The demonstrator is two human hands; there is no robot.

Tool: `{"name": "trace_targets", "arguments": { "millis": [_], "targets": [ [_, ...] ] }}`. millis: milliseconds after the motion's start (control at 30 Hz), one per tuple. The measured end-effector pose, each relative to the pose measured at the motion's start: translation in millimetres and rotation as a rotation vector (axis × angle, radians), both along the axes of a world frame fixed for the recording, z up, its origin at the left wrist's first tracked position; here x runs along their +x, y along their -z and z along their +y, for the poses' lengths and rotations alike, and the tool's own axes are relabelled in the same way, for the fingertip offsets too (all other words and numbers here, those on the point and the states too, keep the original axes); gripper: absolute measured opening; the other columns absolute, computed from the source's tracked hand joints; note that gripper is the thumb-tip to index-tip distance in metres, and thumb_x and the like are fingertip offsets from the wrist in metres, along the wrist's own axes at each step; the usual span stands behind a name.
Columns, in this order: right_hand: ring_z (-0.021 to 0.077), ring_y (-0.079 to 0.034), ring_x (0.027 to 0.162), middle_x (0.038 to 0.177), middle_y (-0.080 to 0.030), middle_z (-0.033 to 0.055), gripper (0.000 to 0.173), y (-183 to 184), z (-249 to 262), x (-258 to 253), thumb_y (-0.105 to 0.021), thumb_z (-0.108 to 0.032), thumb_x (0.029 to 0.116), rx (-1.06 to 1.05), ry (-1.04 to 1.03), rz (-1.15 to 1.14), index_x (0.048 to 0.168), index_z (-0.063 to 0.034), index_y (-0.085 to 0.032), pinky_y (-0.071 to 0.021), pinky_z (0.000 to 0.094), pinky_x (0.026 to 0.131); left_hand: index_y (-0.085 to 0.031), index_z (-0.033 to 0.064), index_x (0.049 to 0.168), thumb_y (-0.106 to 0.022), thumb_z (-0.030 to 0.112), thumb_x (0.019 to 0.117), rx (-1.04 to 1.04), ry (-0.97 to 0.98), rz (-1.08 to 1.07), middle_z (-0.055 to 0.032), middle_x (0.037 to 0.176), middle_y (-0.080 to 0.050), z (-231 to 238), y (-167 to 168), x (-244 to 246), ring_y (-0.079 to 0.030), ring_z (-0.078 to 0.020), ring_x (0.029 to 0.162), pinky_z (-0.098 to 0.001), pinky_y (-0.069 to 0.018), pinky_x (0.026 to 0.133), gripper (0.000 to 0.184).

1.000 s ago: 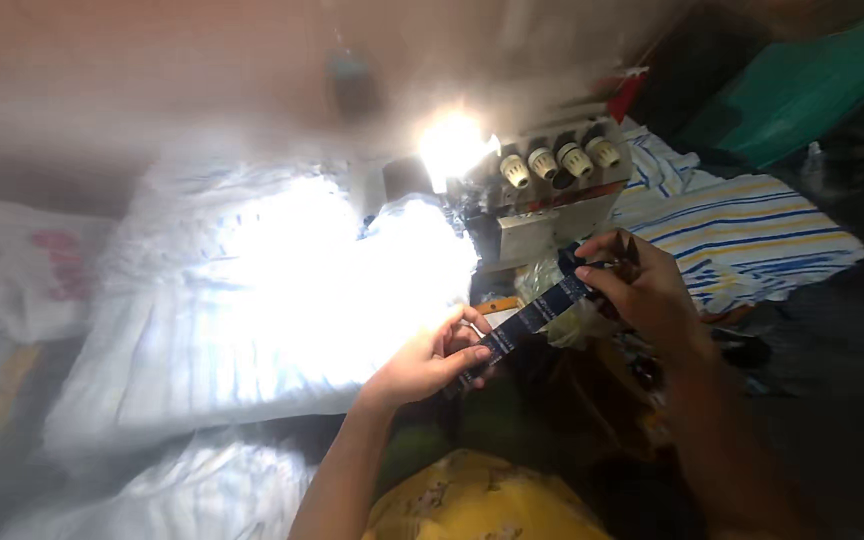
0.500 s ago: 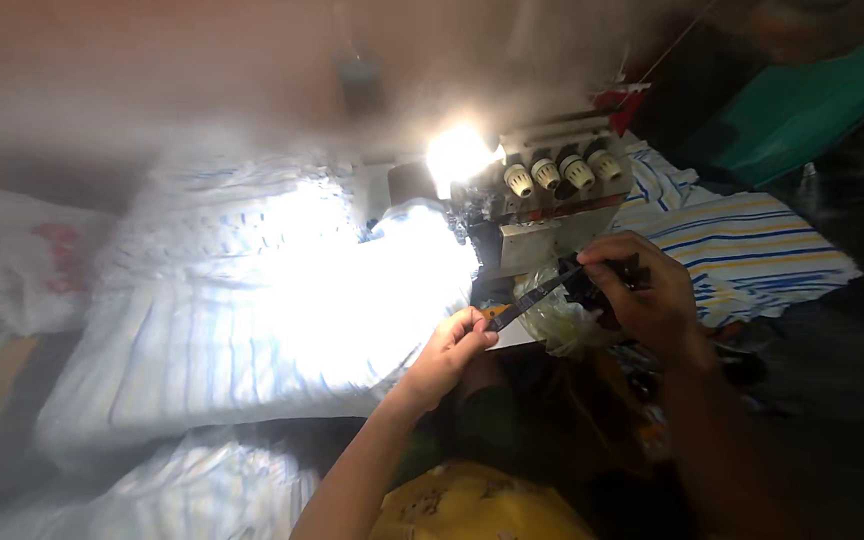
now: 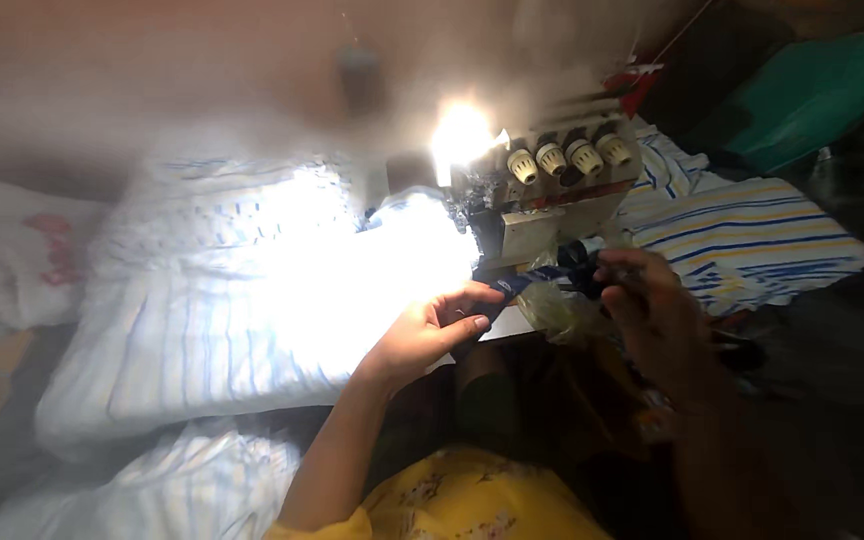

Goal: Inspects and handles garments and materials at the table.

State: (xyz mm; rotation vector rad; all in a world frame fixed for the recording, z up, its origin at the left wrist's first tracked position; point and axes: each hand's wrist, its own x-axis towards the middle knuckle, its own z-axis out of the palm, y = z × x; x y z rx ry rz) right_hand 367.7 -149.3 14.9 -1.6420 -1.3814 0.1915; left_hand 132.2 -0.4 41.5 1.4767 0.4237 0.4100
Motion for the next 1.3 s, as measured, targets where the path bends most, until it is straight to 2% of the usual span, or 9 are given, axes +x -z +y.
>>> {"name": "trace_targets", "arguments": {
  "millis": [33,100,167,233,300,367,700,867,1300],
  "targets": [
    [0.0063,-0.065,0.088,0.106,-0.068,0.0106,0.056,4,-7,-9,-0.046,-0.048,0.1061,-0.008,-0.066,0.014,0.128,0.0023,-0.058,-0.0562,0.0261,0.075,-0.066,-0.0012,0.12,-0.059,-0.004,0.0939,0.0,0.025,-0.011,0.0011,0.117,-0.068,2,0,-2,-0.065,-0.0002,0.1,-0.0188,-0.055,0.089,0.027],
    [-0.0022,-0.063,0.09,0.102,-0.07,0.0037,0.044,13,-16,-30,-0.05,-0.04,0.1061,-0.045,-0.223,0.134,0.118,-0.0011,-0.066,-0.0535,0.0171,0.079,-0.066,-0.001,0.122,-0.062,-0.003,0.0918,0.032,0.087,-0.013,0.0007,0.12,-0.066,7,1,-4,-0.065,-0.0005,0.099,-0.0182,-0.0558,0.088,0.03],
    [-0.0102,-0.055,0.077,0.092,-0.066,-0.0041,0.034,22,-18,-49,-0.054,-0.03,0.105,-0.134,-0.369,0.393,0.115,0.0001,-0.067,-0.0469,0.0082,0.069,-0.064,0.0003,0.126,-0.064,-0.002,0.0914,0.079,0.136,0.0,0.002,0.123,-0.064,10,1,-6,-0.064,0.0013,0.097,-0.0165,-0.0559,0.085,0.035],
    [-0.0108,-0.048,0.064,0.083,-0.058,-0.0108,0.027,27,-17,-58,-0.051,-0.024,0.1058,-0.251,-0.466,0.662,0.115,-0.0031,-0.064,-0.0409,0.0068,0.057,-0.063,0.0006,0.131,-0.064,-0.001,0.0919,0.122,0.176,0.026,0.0015,0.127,-0.061,10,1,-7,-0.063,0.0034,0.096,-0.0144,-0.0555,0.084,0.039],
    [-0.0096,-0.047,0.059,0.08,-0.056,-0.0133,0.022,25,-14,-63,-0.048,-0.022,0.1066,-0.342,-0.51,0.841,0.113,-0.007,-0.062,-0.04,0.0072,0.052,-0.061,0.0001,0.135,-0.065,0.001,0.0922,0.164,0.23,0.039,-0.0014,0.131,-0.058,10,3,-8,-0.062,0.0047,0.094,-0.0122,-0.0542,0.08,0.043],
    [-0.0089,-0.047,0.057,0.078,-0.056,-0.0134,0.021,21,-10,-66,-0.046,-0.021,0.1066,-0.395,-0.52,0.925,0.11,-0.008,-0.062,-0.0394,0.0073,0.051,-0.06,0.0007,0.137,-0.066,0.003,0.0921,0.221,0.27,0.047,-0.0033,0.131,-0.056,10,6,-8,-0.059,0.0058,0.089,-0.0095,-0.0515,0.074,0.045],
    [-0.0092,-0.043,0.052,0.073,-0.057,-0.014,0.017,13,1,-71,-0.047,-0.015,0.1053,-0.407,-0.509,1.018,0.103,-0.0101,-0.063,-0.0356,0.0069,0.047,-0.061,-0.0006,0.135,-0.07,0.006,0.0905,0.284,0.286,0.078,-0.0051,0.128,-0.058,7,8,-6,-0.054,0.0073,0.079,-0.0074,-0.0469,0.066,0.046],
    [-0.009,-0.044,0.053,0.073,-0.057,-0.0139,0.018,13,2,-71,-0.047,-0.015,0.1054,-0.374,-0.511,1.006,0.101,-0.0109,-0.064,-0.0357,0.007,0.047,-0.061,-0.0012,0.135,-0.07,0.005,0.0897,0.239,0.279,0.061,-0.004,0.128,-0.058,6,8,-5,-0.057,0.006,0.082,-0.0091,-0.0503,0.068,0.047],
    [-0.0091,-0.044,0.053,0.073,-0.058,-0.0142,0.018,12,2,-71,-0.048,-0.015,0.1053,-0.367,-0.51,1.018,0.1,-0.0118,-0.065,-0.036,0.007,0.047,-0.06,-0.001,0.136,-0.071,0.003,0.0893,0.24,0.265,0.05,-0.0035,0.129,-0.058,5,5,-3,-0.056,0.007,0.08,-0.0081,-0.0494,0.067,0.048]
  ]
}}
